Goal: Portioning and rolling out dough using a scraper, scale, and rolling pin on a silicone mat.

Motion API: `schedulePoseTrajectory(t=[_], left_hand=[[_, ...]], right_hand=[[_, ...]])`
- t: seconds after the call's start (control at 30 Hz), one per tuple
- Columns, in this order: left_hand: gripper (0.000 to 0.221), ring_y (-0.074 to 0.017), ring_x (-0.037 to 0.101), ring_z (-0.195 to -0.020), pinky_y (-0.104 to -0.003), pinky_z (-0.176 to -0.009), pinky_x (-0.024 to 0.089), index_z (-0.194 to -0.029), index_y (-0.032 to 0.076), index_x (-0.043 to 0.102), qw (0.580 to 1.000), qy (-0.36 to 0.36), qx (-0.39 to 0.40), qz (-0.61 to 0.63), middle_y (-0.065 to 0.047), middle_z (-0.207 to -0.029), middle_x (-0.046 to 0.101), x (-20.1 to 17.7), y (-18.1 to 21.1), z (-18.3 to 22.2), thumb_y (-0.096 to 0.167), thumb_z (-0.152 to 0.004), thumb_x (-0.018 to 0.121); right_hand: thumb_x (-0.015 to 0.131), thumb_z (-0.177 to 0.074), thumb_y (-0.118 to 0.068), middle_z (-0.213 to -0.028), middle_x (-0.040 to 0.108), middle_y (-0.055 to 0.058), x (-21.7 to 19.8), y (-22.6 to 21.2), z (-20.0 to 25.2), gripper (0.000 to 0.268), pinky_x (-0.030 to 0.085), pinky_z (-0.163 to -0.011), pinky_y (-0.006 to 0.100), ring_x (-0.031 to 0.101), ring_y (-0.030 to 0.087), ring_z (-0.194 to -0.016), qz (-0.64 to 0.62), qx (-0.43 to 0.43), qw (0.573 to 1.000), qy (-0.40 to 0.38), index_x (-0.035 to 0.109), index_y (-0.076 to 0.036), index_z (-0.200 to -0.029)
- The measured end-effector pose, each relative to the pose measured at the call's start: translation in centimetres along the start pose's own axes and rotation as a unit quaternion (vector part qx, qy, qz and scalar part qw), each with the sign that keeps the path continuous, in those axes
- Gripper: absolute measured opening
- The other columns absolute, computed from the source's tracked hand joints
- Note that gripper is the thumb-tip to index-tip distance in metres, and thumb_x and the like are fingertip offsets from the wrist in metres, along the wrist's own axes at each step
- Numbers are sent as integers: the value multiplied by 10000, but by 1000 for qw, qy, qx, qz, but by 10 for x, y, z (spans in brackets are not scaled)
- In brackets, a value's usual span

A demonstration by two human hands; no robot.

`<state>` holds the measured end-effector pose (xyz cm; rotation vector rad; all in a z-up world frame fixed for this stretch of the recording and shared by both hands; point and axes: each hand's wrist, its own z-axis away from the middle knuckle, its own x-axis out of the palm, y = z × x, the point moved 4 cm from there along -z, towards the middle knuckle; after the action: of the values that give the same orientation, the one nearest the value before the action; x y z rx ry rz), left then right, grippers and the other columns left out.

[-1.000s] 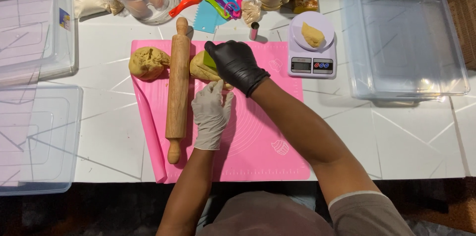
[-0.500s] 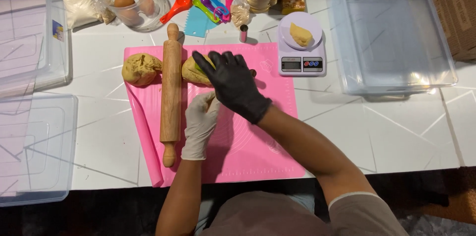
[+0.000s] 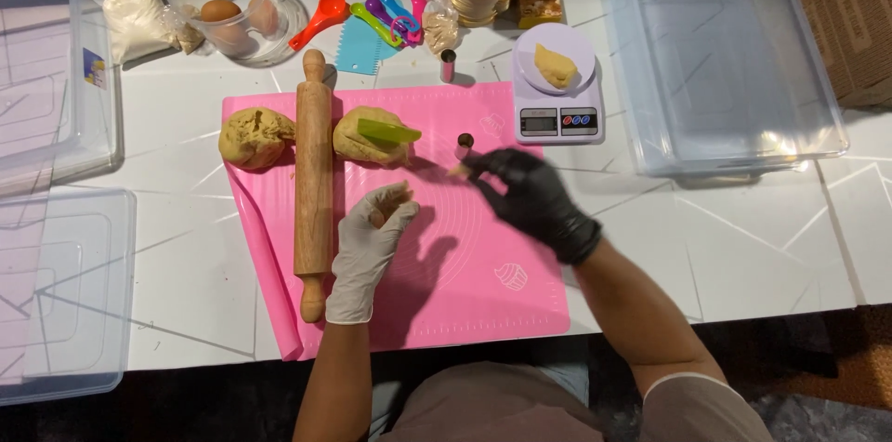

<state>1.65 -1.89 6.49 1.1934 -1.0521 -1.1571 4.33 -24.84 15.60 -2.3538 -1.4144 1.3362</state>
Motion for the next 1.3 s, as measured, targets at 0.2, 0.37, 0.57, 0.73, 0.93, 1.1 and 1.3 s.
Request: schedulePoseTrajectory(t=[0.2,0.37,0.57,0.73,0.93,1.1,1.3], left_hand=[[330,-307,741,-957,-403,-834,604,-1250,71,721,959,74,201,-187,-140,-1087,773,-12,-26,-10,162,-938,779],[348,-299,738,-900,-392,-780,607,-1248,93,729,947,66,224,-221,-121,-1032,783,-15,-38,-12,155,-909,779],[350,-286,735,-924,-394,-794,602,-1270,97,719,957,66,201,-199,-113,-1041,779,-15,-33,-10,173,-930,759],[329,-316,726,-929,-412,-812,600,-1265,103,718,943,78,230,-228,-120,-1047,775,-15,-25,-8,142,-938,736],[402,-237,707,-938,-363,-850,598,-1289,155,703,888,78,300,-339,-46,-1081,759,-12,-31,-5,118,-896,778],[333,-299,715,-1014,-419,-932,582,-1166,70,713,833,77,372,-403,-113,-1084,738,-7,-12,-3,117,-843,777],[308,-245,712,-1047,-390,-984,565,-1086,138,732,793,64,401,-454,-49,-1069,727,0,-23,-8,142,-781,776]], right_hand=[[807,-902,-135,-965,784,44,-53,198,-30,225,602,-763,353,729,255,-898,290,29,951,100,818,-157,-1125],[687,-871,-181,-1080,767,-2,-30,220,-16,368,540,-763,355,684,225,-932,423,-35,904,44,793,-261,-1214],[599,-846,-95,-1404,685,67,-47,183,2,542,463,-811,405,626,285,-1051,387,1,921,38,744,-256,-1342],[667,-899,-83,-778,637,137,-48,99,28,372,495,-647,435,587,354,-717,235,10,969,75,801,-132,-1243],[719,-892,-162,-783,729,10,20,49,101,133,559,-649,342,681,221,-682,111,31,992,-42,807,-191,-988],[691,-969,-222,-834,643,24,27,48,109,132,506,-615,374,606,252,-668,170,-19,985,4,753,-133,-895],[691,-977,-215,-823,611,16,26,46,107,104,505,-610,369,609,244,-674,170,-31,985,-7,753,-148,-927]])
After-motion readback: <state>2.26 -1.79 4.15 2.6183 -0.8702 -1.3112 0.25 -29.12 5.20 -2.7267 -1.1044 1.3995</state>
